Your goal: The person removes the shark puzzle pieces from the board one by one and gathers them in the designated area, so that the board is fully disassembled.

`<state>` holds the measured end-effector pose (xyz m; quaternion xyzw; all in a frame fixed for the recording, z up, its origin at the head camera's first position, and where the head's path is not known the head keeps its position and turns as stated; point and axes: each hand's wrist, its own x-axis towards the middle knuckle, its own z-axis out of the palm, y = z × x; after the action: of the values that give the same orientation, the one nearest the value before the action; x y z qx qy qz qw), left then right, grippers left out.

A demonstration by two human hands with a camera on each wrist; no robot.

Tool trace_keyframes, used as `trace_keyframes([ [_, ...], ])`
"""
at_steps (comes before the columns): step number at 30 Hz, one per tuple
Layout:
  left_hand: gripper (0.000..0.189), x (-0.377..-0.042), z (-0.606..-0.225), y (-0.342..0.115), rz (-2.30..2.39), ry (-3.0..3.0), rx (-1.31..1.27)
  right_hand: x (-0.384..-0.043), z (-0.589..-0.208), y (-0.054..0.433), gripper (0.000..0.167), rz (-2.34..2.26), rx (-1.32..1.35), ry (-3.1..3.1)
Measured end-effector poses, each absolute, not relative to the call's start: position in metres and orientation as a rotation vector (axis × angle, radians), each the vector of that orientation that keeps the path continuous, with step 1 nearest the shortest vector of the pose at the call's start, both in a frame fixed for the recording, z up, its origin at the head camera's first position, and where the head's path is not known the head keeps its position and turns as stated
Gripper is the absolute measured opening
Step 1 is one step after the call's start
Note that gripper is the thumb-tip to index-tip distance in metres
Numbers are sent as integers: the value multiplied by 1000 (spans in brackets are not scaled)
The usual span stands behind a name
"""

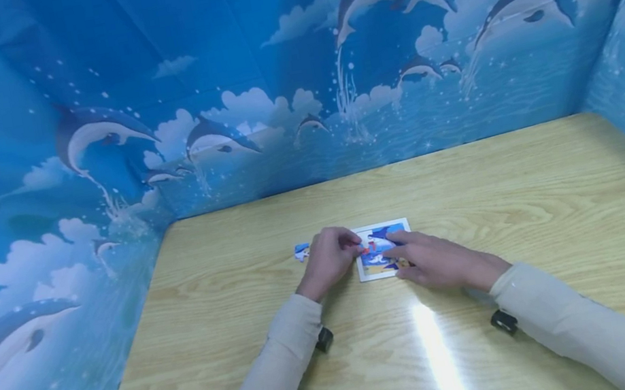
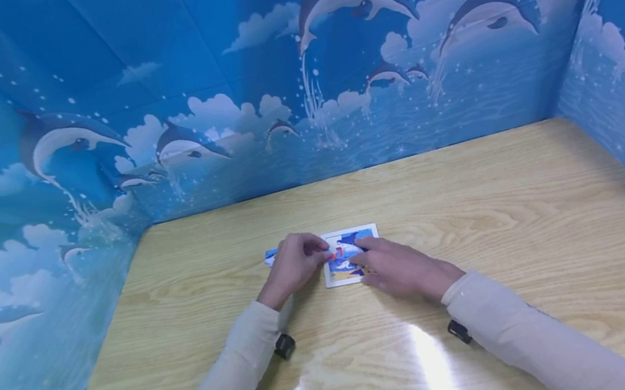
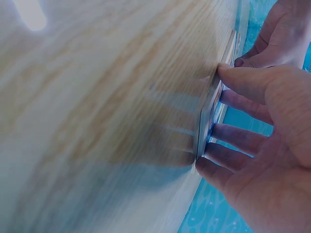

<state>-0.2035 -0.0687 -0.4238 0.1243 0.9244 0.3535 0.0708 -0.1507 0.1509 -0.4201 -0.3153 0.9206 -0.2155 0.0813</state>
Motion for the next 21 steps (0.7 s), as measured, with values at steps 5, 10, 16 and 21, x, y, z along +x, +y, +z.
trace_keyframes([
  [5, 5, -204, -424, -70, 1109, 2763, 353, -151, -420, 151, 43, -638, -949, 2757],
  [10, 5, -203, -424, -71, 1140, 2737, 309, -150, -419, 150, 44, -640, -940, 2754],
  [16, 5, -201, -423, -73, 1201, 2708, 286, -149, -419, 151, 44, -646, -926, 2755],
  [21, 4, -201, -423, -78, 1226, 2704, 244, -148, -419, 150, 45, -645, -918, 2756],
])
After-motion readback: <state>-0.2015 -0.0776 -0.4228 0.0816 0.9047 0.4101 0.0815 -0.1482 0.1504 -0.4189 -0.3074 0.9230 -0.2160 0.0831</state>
